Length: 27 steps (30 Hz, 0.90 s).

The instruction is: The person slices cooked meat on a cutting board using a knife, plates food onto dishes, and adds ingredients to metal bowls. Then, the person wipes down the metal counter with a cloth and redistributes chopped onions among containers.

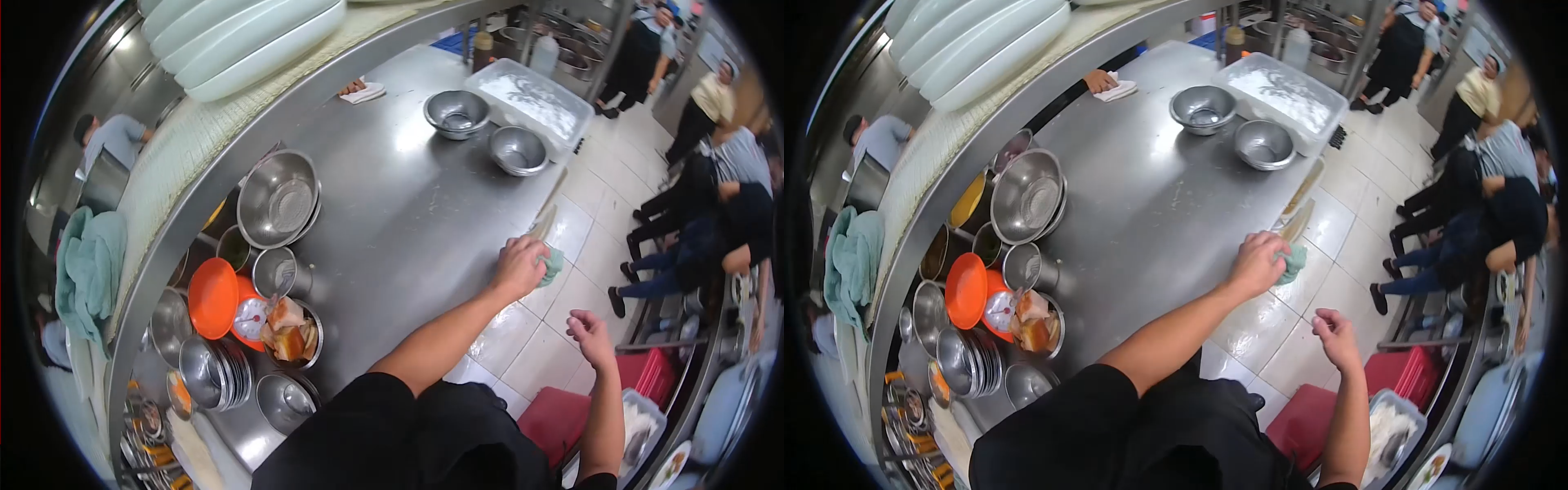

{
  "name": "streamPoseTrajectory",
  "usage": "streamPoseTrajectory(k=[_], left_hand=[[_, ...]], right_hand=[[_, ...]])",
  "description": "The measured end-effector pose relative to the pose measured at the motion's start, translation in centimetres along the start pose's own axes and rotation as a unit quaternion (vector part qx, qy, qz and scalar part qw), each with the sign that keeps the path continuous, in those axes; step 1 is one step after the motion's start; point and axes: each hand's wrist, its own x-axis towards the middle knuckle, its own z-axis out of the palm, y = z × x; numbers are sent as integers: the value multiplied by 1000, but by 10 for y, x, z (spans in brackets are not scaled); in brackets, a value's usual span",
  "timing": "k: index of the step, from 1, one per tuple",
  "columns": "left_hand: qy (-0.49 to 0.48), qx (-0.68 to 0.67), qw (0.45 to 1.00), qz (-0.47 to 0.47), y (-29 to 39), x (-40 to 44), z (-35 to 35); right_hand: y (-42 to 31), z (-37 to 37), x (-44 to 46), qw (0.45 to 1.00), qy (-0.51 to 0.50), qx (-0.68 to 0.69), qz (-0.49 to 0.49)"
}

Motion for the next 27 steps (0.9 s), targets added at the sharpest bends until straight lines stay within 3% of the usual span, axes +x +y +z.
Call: streamPoseTrajectory(k=[3,5,7,9,11,12,13,15,18,19,21,22,24,25,27], left_hand=[[101,5,995,12,-4,16,-84],[158,66,984,-45,-21,10,-150],[137,150,953,-223,-42,-15,-200],[99,362,872,-315,-85,-54,-223],[139,567,712,-391,-143,-89,-200],[164,555,716,-391,-150,-82,-195],[189,544,718,-390,-156,-70,-192],[202,531,718,-402,-161,-30,-183],[133,541,766,-319,-179,44,-149],[103,540,789,-276,-184,61,-129],[104,477,851,-195,-154,87,-72],[102,470,871,-99,-149,85,-39],[78,336,936,-65,-106,86,19],[63,310,949,-9,-89,82,41],[-19,197,980,2,-45,79,55]], right_hand=[[-25,-7,25,1000,7,27,-2],[-26,-8,50,999,-16,38,-9],[-25,-4,85,998,-51,32,-37],[-18,7,122,994,-64,-2,-85],[-30,13,154,988,-38,-48,-139],[-42,21,167,986,-18,-58,-158],[-48,25,182,957,31,-130,-256],[-54,33,214,846,119,-263,-448],[-62,39,250,894,87,-161,-409],[-72,40,256,964,28,-24,-264],[-83,33,282,977,18,70,-202],[-89,29,295,978,14,116,-171],[-107,20,314,984,-14,132,-121],[-106,18,324,984,-26,138,-107],[-101,16,346,985,-49,140,-91]])
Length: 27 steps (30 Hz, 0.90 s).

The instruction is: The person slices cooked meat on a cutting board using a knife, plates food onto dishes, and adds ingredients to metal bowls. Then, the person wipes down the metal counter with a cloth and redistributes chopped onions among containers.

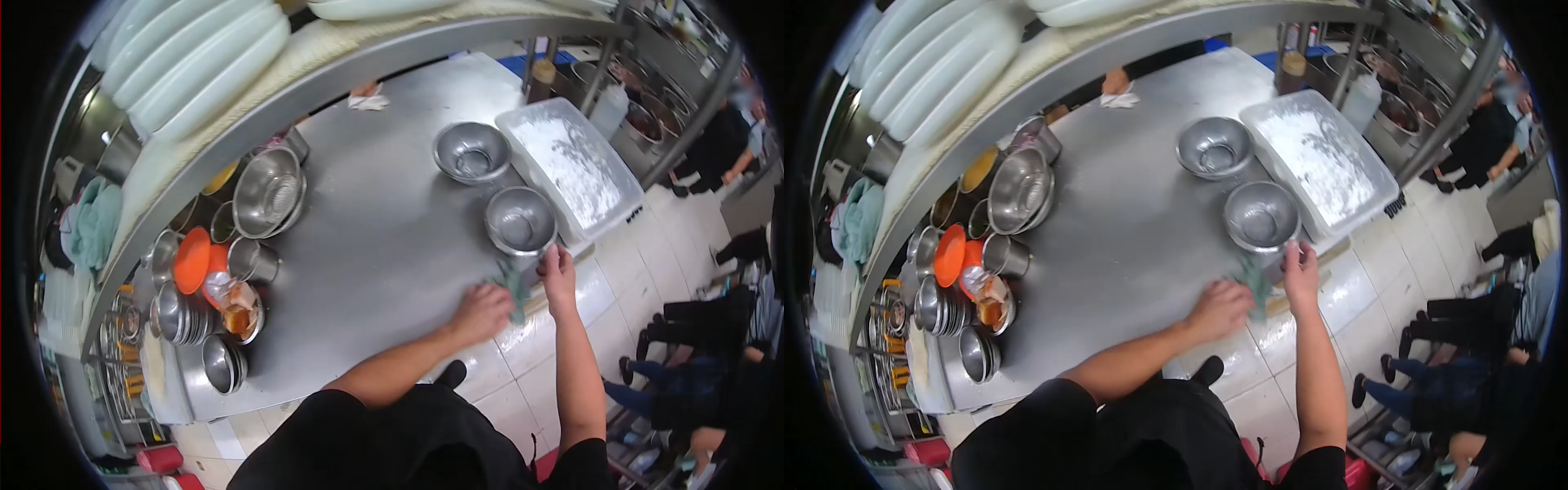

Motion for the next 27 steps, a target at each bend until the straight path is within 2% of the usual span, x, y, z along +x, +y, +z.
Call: streamPoseTrajectory(k=[3,4,6,7,8,10,12,15,19,22,27], left_hand=[[62,-216,964,-142,14,-4,-41],[81,-189,964,-169,3,-12,-66],[156,-181,924,-298,-20,-29,-118],[234,-152,900,-336,-25,-31,-151],[257,-111,885,-372,-38,-37,-180],[286,54,875,-387,-93,-56,-209],[208,189,846,-453,-162,-75,-208],[146,386,748,-520,-231,-47,-175],[159,363,734,-551,-305,24,-190],[63,312,742,-591,-319,98,-204],[22,260,813,-521,-348,212,-163]], right_hand=[[-6,-4,1,999,-23,29,28],[-12,-4,-2,998,-30,28,38],[-10,-3,-1,999,-31,30,28],[-9,-4,-2,999,-27,32,24],[-12,-3,-4,999,-27,23,22],[-14,-3,-5,999,-30,15,24],[-9,-6,-3,999,-36,14,29],[-6,-6,-5,999,-33,3,15],[-5,-11,0,998,-41,-2,56],[-22,-6,-5,997,-24,20,72],[-14,-4,-1,995,-1,15,100]])
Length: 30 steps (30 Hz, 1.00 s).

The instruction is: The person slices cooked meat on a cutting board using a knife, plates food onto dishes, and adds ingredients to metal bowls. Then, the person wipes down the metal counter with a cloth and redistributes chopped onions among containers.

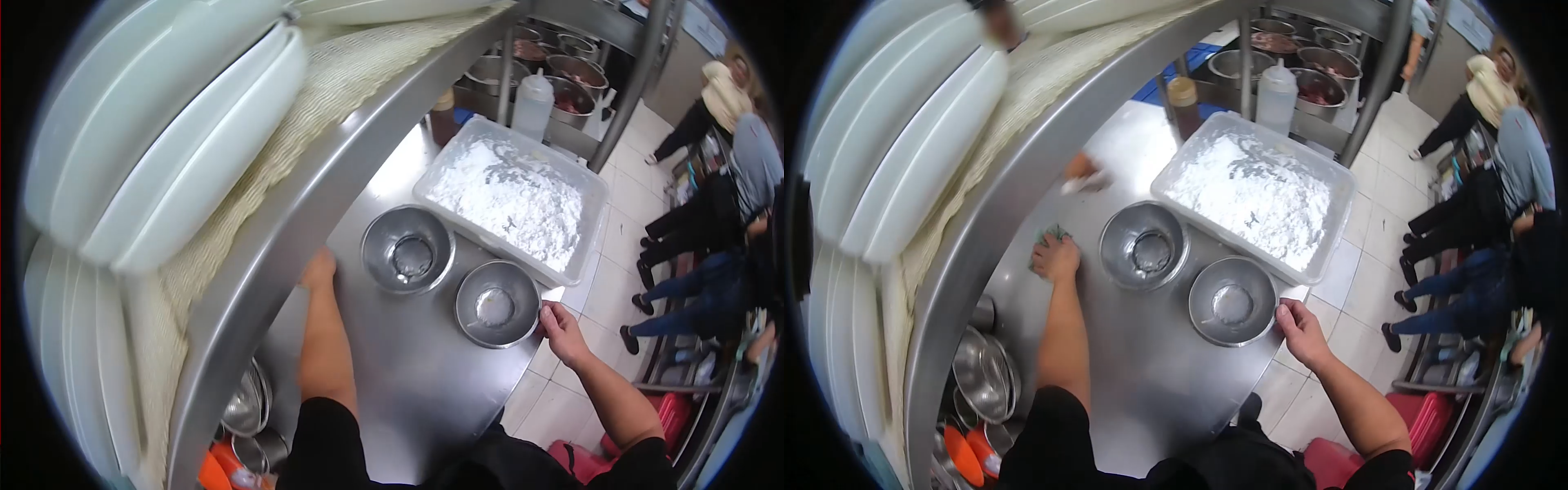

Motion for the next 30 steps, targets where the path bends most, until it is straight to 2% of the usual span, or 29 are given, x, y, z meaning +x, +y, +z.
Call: streamPoseTrajectory(k=[1,6,8,10,13,16,17,19,21,23,25,26,27,28,30], left_hand=[[-47,23,999,1,31,-7,-26],[-48,-41,997,48,102,10,-13],[-7,-33,987,155,113,28,1],[74,-15,940,334,113,60,36],[42,-41,854,518,104,73,47],[-13,-52,840,540,65,53,52],[27,-59,830,554,39,30,46],[36,-103,868,484,-2,-37,18],[69,-43,867,491,-45,-72,28],[81,-50,853,513,-71,-132,31],[52,-113,837,533,-66,-214,24],[66,-123,829,542,-54,-261,25],[21,-192,842,503,-42,-302,44],[-5,-234,851,469,-26,-354,33],[-38,-272,786,554,-15,-419,39]], right_hand=[[-2,1,-2,1000,0,-5,4],[-6,3,-6,1000,11,-11,-4],[-5,3,-6,1000,14,-11,-16],[-2,5,-6,999,17,-19,-31],[-10,8,-8,998,29,-40,-37],[-12,9,-5,999,31,-15,-20],[-15,10,-5,999,37,-4,-18],[-18,7,0,999,16,-32,-5],[-22,5,8,999,1,-36,12],[-32,7,11,999,-23,-48,6],[-39,8,13,996,-59,-63,8],[-38,7,15,996,-64,-56,29],[-36,5,21,995,-73,-54,47],[-34,7,24,992,-89,-56,66],[-27,8,25,997,-48,-40,50]])
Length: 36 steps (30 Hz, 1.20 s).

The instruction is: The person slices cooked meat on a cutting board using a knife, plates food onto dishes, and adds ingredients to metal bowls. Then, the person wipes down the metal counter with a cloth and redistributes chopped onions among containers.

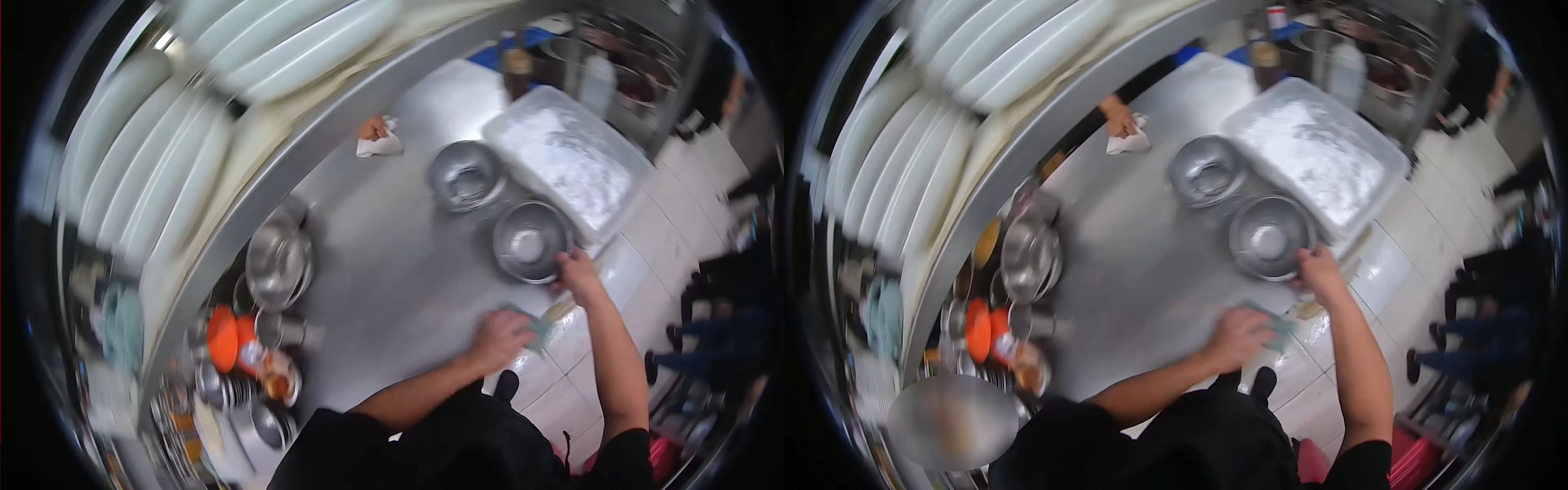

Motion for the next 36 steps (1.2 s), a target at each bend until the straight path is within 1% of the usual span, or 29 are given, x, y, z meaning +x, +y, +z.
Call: streamPoseTrajectory(k=[1,2,4,6,7,8,11,12,14,16,17,18,19,20,21,22,23,24,25,26,27,28,29,30,32,33,34,35,36], left_hand=[[-37,-18,998,42,22,-2,1],[-50,-146,988,-10,35,-3,-3],[-1,-214,974,-78,33,-15,-38],[67,-83,983,-151,7,-33,-95],[167,-28,968,-186,-7,-38,-119],[226,22,951,-210,-37,-45,-139],[285,180,895,-291,-127,-36,-202],[290,233,875,-309,-157,-26,-218],[273,293,819,-411,-235,-11,-232],[170,330,797,-476,-296,-21,-229],[169,326,823,-434,-299,-26,-216],[172,329,841,-395,-292,-35,-217],[178,339,854,-352,-283,-49,-223],[156,343,864,-333,-265,-70,-217],[135,349,875,-308,-238,-88,-205],[152,352,888,-252,-196,-105,-189],[122,338,906,-223,-162,-125,-167],[87,318,910,-251,-129,-137,-134],[101,208,937,-261,-81,-127,-108],[119,96,951,-270,-31,-118,-83],[127,-1,963,-237,1,-111,-62],[100,40,990,-89,20,-113,-47],[96,-40,991,-89,37,-105,-53],[114,-10,988,-102,30,-108,-65],[137,34,981,-133,-8,-124,-108],[51,186,943,-271,-48,-149,-124],[106,247,898,-348,-81,-167,-150],[49,321,875,-358,-107,-178,-189],[128,394,841,-349,-141,-202,-197]], right_hand=[[3,-4,1,1000,-24,0,-20],[5,-9,0,998,-41,3,-40],[6,-16,-10,999,-23,22,-41],[9,-29,-17,999,-35,-3,-17],[10,-33,-20,999,-37,-10,-5],[10,-35,-25,999,-43,-3,-6],[18,-39,-32,999,-39,17,0],[18,-39,-36,999,-35,21,3],[14,-30,-50,999,-18,29,9],[16,-31,-57,1000,2,23,6],[18,-33,-55,1000,-3,27,6],[21,-30,-53,999,-17,33,6],[22,-30,-52,999,-5,49,13],[22,-30,-49,999,-13,44,8],[20,-31,-45,999,-20,44,-1],[20,-32,-46,999,-25,47,-8],[17,-31,-45,999,-22,39,7],[15,-30,-44,999,-24,43,4],[15,-28,-44,999,-28,44,0],[16,-24,-43,998,-38,43,-4],[16,-21,-40,997,-50,52,1],[14,-15,-40,997,-64,46,2],[12,-10,-41,997,-72,37,4],[8,-7,-42,997,-77,24,8],[5,7,-46,997,-82,8,-2],[0,17,-48,997,-80,-6,0],[-4,25,-51,997,-73,-21,1],[-3,32,-51,996,-87,-30,4],[-1,37,-49,995,-94,-38,3]])
